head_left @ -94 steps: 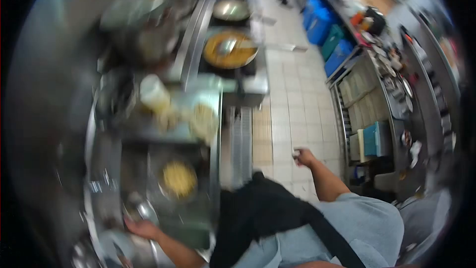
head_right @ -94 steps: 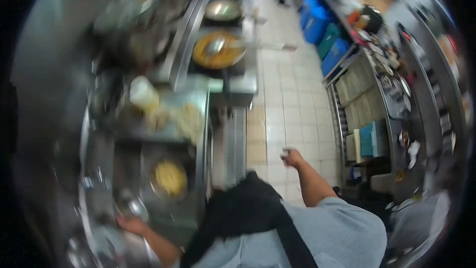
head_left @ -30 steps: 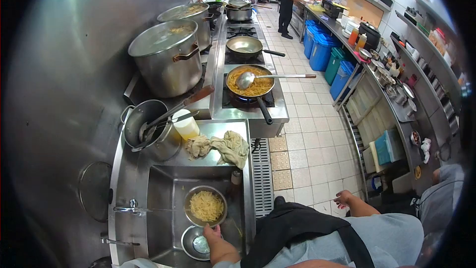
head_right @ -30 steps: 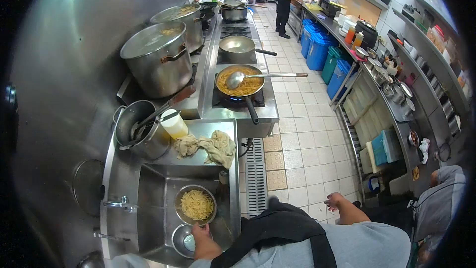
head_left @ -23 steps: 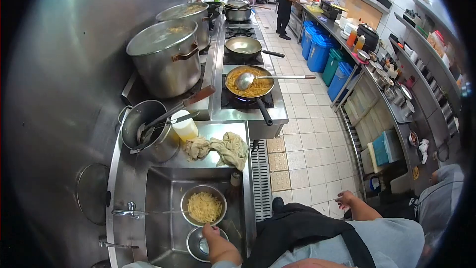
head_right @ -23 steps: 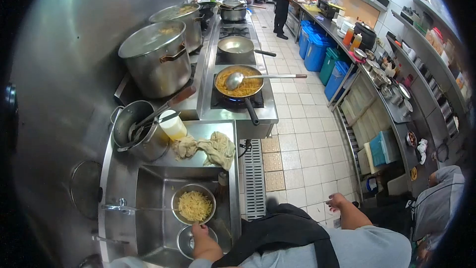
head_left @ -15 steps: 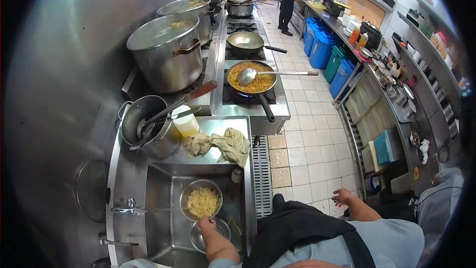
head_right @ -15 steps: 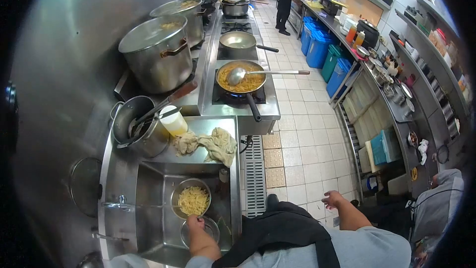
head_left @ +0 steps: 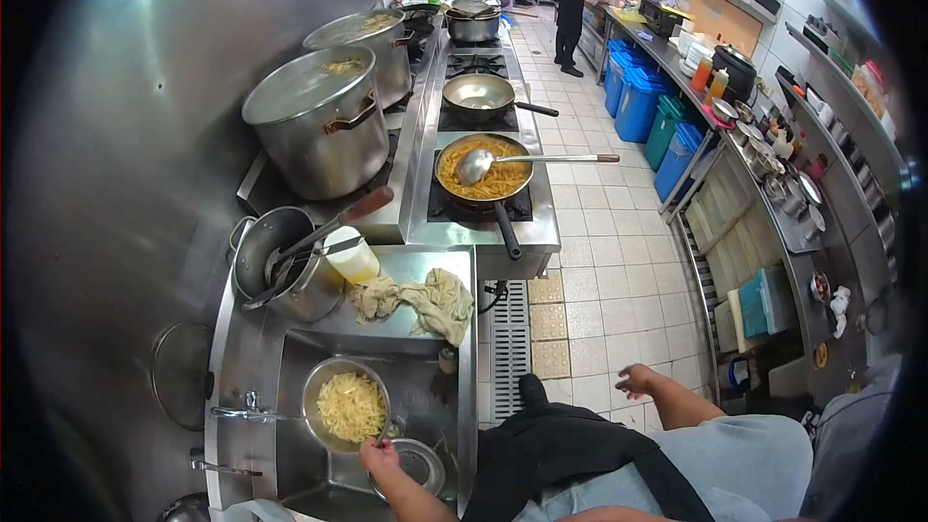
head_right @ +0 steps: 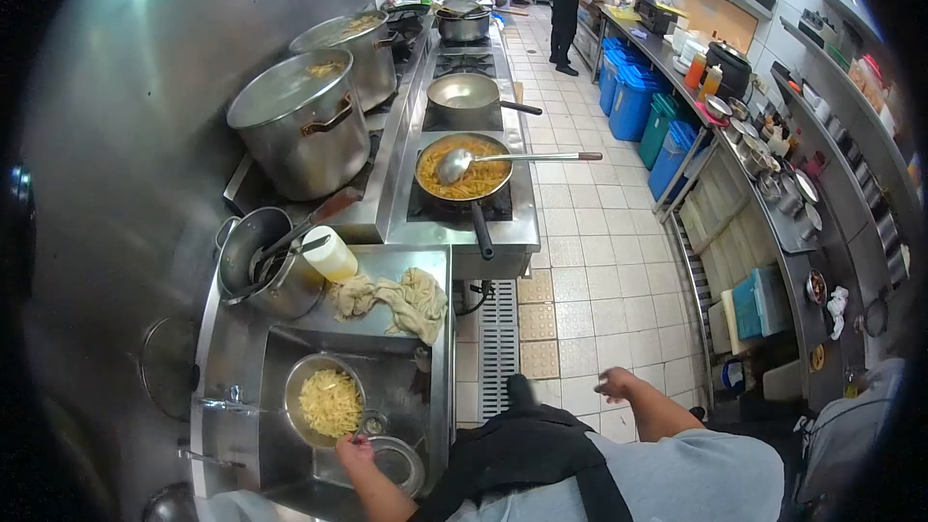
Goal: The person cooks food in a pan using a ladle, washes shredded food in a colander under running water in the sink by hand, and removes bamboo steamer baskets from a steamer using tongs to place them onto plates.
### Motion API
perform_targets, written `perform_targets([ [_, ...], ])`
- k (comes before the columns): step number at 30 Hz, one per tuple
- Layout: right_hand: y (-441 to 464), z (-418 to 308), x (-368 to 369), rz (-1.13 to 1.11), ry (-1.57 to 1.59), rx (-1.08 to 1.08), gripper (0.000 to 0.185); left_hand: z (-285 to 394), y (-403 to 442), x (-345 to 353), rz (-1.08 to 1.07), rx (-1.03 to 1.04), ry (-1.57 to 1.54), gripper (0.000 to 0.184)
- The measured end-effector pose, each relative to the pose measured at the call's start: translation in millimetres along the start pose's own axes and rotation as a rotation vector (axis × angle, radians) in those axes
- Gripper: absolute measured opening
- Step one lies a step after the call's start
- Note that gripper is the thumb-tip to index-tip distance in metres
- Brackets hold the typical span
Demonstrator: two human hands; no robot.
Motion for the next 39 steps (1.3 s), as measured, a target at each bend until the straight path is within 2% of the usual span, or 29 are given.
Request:
perform_targets([
  [2,21,-49,-9,0.006,-0.080,-0.174,0.053,2,-15,3,0.000,0.038,-0.040,0.021],
  [5,-16,-183,0,-0.105,-0.336,-0.473,0.052,9,-44,10,0.037,0.118,-0.090,0.019],
  [7,-44,-267,26,-0.249,-0.331,-0.812,0.046,10,-58,19,-0.030,0.166,-0.125,0.018],
  [8,-64,-306,41,-0.239,-0.492,-0.957,0.046,8,-57,17,-0.019,0.183,-0.133,0.015],
  [9,-100,-340,58,-0.430,-0.422,-0.970,0.047,4,-68,22,-0.011,0.190,-0.139,0.015],
  [10,-100,-368,85,-0.416,-0.558,-1.130,0.046,5,-86,34,-0.030,0.234,-0.148,0.014],
  [11,-105,-387,112,-0.511,-0.600,-1.116,0.050,5,-101,37,-0.045,0.272,-0.152,0.013],
  [12,-95,-406,147,-0.449,-0.632,-1.304,0.059,2,-105,35,-0.035,0.269,-0.154,0.013],
  [13,-106,-422,167,-0.460,-0.611,-1.340,0.067,-1,-107,38,-0.070,0.254,-0.130,0.012],
  [14,-84,-435,210,-0.446,-0.613,-1.292,0.070,-1,-109,41,-0.108,0.242,-0.104,0.012],
  [16,-96,-452,236,-0.432,-0.615,-1.252,0.074,-2,-121,44,-0.110,0.255,-0.110,0.012],
  [17,-100,-452,241,-0.506,-0.435,-1.037,0.066,-1,-125,47,-0.113,0.264,-0.112,0.011],
  [19,-107,-466,274,-0.399,-0.698,-1.222,0.043,-1,-132,52,-0.098,0.259,-0.080,0.014],
  [20,-97,-462,314,-0.204,-1.145,-1.612,0.029,-3,-136,46,-0.072,0.252,-0.051,0.018],
  [21,-97,-464,319,-0.084,-1.180,-1.778,0.021,-2,-127,42,-0.187,0.245,-0.094,0.030],
  [22,-93,-463,326,0.068,-1.199,-1.939,0.015,-2,-115,38,-0.330,0.146,-0.098,0.039],
  [23,-81,-473,327,0.005,-1.207,-1.785,0.018,8,-143,61,-0.437,0.138,-0.029,0.040],
  [24,-75,-481,324,-0.040,-1.208,-1.632,0.021,19,-157,68,-0.435,0.130,-0.070,0.042],
  [26,-83,-490,331,-0.069,-1.404,-1.839,0.021,38,-147,58,-0.379,0.149,-0.033,0.044],
  [27,-82,-502,322,-0.389,-1.104,-1.415,0.023,45,-145,54,-0.343,0.166,-0.066,0.046],
  [28,-83,-510,308,-0.527,-0.704,-1.025,0.031,47,-128,43,-0.423,0.228,-0.105,0.047],
  [29,-87,-528,306,-0.268,-0.493,-1.275,0.045,50,-123,40,-0.383,0.256,-0.123,0.047],
  [31,-125,-545,302,0.259,-0.567,-1.625,0.060,54,-126,47,-0.277,0.322,-0.102,0.048],
  [32,-132,-550,310,0.223,-0.575,-1.639,0.060,56,-129,46,-0.172,0.397,-0.025,0.047],
  [33,-139,-555,324,0.059,-0.573,-1.651,0.063,62,-131,44,-0.065,0.466,0.053,0.047],
  [34,-140,-557,339,-0.103,-0.575,-1.650,0.065,62,-130,46,-0.066,0.497,0.059,0.049],
  [35,-130,-557,356,-0.133,-0.586,-1.655,0.065,63,-129,48,-0.068,0.528,0.068,0.052],
  [38,-66,-534,411,-0.495,-0.261,-0.936,0.075,53,-124,52,-0.021,0.501,0.029,0.053],
  [39,-64,-531,425,-0.507,-0.270,-0.929,0.075,50,-123,54,-0.027,0.490,0.025,0.053],
])
Point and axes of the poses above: each hand's wrist, its own y-axis towards the middle knuckle, its own x-axis out of the palm, z = x × y, the point moved 8 cm from there along y, towards the middle knuckle, and after that the axes turned 4 degrees about -z, right-handed, at the moved point
